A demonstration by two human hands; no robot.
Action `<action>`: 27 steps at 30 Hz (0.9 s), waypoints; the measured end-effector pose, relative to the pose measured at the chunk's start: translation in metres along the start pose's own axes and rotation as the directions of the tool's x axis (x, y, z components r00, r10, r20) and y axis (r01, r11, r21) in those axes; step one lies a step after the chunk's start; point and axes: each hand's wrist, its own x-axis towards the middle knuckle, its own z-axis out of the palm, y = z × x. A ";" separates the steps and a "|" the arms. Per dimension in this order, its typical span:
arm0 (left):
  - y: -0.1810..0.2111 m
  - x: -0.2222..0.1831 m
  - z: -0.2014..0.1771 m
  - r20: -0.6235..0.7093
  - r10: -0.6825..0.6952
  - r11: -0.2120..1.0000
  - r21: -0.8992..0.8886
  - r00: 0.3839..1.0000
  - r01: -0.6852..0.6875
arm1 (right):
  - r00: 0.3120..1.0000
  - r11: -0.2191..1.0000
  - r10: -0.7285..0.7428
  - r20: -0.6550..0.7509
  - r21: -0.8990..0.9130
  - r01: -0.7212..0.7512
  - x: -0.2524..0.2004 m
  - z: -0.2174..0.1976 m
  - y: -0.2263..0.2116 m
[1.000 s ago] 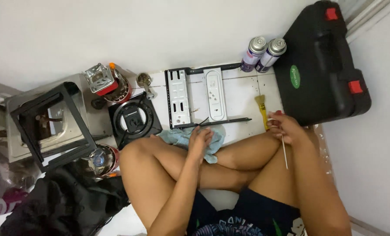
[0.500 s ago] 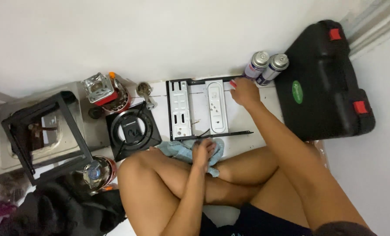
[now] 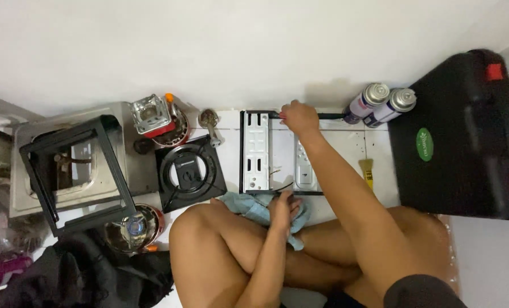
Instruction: The person is disassembling a metal frame from a portable stove and cleaning the bottom plate using a screwdriver and a cloth.
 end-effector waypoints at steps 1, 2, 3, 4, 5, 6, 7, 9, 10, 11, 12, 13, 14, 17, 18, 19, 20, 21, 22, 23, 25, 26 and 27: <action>-0.001 0.000 -0.002 -0.006 -0.008 1.000 -0.002 1.000 0.008 | 1.000 1.000 -0.001 0.010 0.002 0.001 0.003 0.010 0.005; -0.001 0.003 -0.002 0.001 -0.004 1.000 -0.014 1.000 0.004 | 1.000 0.999 -0.005 -0.014 -0.046 0.004 0.009 0.018 0.012; -0.001 0.004 -0.001 0.009 0.000 1.000 -0.026 1.000 0.000 | 0.999 0.996 -0.011 -0.039 -0.093 0.007 0.013 0.025 0.018; 0.001 0.003 -0.001 0.015 0.006 1.000 -0.027 1.000 -0.006 | 0.999 0.995 -0.011 -0.046 -0.097 0.006 0.017 0.030 0.021; 0.002 0.003 0.000 0.014 0.008 1.000 -0.007 1.000 -0.008 | 0.999 0.995 -0.022 -0.047 -0.096 0.017 0.021 0.035 0.025; -0.001 -0.001 -0.001 0.008 0.002 1.000 0.012 1.000 -0.002 | 0.999 0.995 -0.033 -0.040 -0.093 0.030 0.020 0.043 0.028; 0.000 -0.004 0.000 0.009 0.001 1.000 0.010 1.000 -0.001 | 0.999 0.995 -0.034 -0.039 -0.095 0.030 0.022 0.047 0.032; 0.004 -0.008 0.001 0.003 0.030 1.000 -0.001 1.000 -0.030 | 0.999 0.993 -0.033 0.000 -0.113 0.033 0.029 0.056 0.035; 0.008 -0.010 0.002 0.001 0.038 0.999 -0.009 0.999 -0.038 | 0.999 0.992 -0.044 -0.003 -0.117 0.043 0.033 0.058 0.039; 0.011 -0.013 0.004 0.002 0.041 0.999 0.016 0.999 -0.041 | 1.000 0.989 -0.028 -0.004 -0.149 0.027 0.039 0.061 0.042; 0.011 -0.019 0.002 -0.002 0.033 0.998 0.044 0.999 -0.033 | 1.000 0.984 -0.009 0.005 -0.176 0.010 0.037 0.069 0.044; 0.010 -0.020 0.003 -0.008 0.031 0.999 0.038 0.999 -0.031 | 1.000 0.984 -0.016 0.012 -0.176 0.018 0.036 0.061 0.038; 0.010 -0.020 0.005 -0.013 0.050 0.999 0.006 0.999 -0.050 | 0.998 0.980 -0.069 -0.001 -0.185 0.067 0.035 0.052 0.033; 0.004 -0.013 0.003 -0.003 0.077 0.997 -0.010 0.997 -0.077 | 0.986 0.957 -0.168 0.000 -0.240 0.164 0.027 0.018 0.020; 0.000 -0.012 0.000 0.003 0.075 0.997 0.008 0.997 -0.075 | 0.977 0.937 -0.214 0.025 -0.278 0.212 0.021 0.009 0.015; 0.004 -0.020 0.003 -0.001 0.066 0.998 0.007 0.998 -0.066 | 0.976 0.938 -0.213 0.035 -0.274 0.214 0.020 0.002 0.013; 0.008 -0.026 0.006 -0.011 0.090 0.996 0.002 0.996 -0.090 | 0.970 0.919 -0.240 0.034 -0.314 0.239 0.019 -0.006 0.011; 0.013 -0.032 0.009 -0.020 0.115 0.993 -0.002 0.993 -0.115 | 0.963 0.898 -0.268 0.034 -0.354 0.262 0.018 -0.015 0.008; 0.012 -0.034 0.007 -0.019 0.123 0.992 -0.004 0.992 -0.123 | 0.962 0.896 -0.271 0.028 -0.357 0.263 0.016 -0.024 0.007; 0.012 -0.036 0.006 -0.033 0.138 0.990 0.014 0.990 -0.137 | 0.950 0.870 -0.309 0.039 -0.392 0.299 0.014 -0.033 0.006; 0.011 -0.036 0.008 -0.050 0.160 0.987 0.022 0.986 -0.159 | 0.933 0.834 -0.357 0.052 -0.432 0.343 0.015 -0.054 0.005; 0.009 -0.038 0.008 -0.078 0.188 0.982 0.017 0.979 -0.188 | 0.928 0.817 -0.358 0.100 -0.447 0.363 0.013 -0.061 0.005; 0.006 -0.040 0.008 -0.105 0.216 0.976 0.013 0.971 -0.216 | 0.922 0.800 -0.358 0.147 -0.460 0.384 0.010 -0.068 0.006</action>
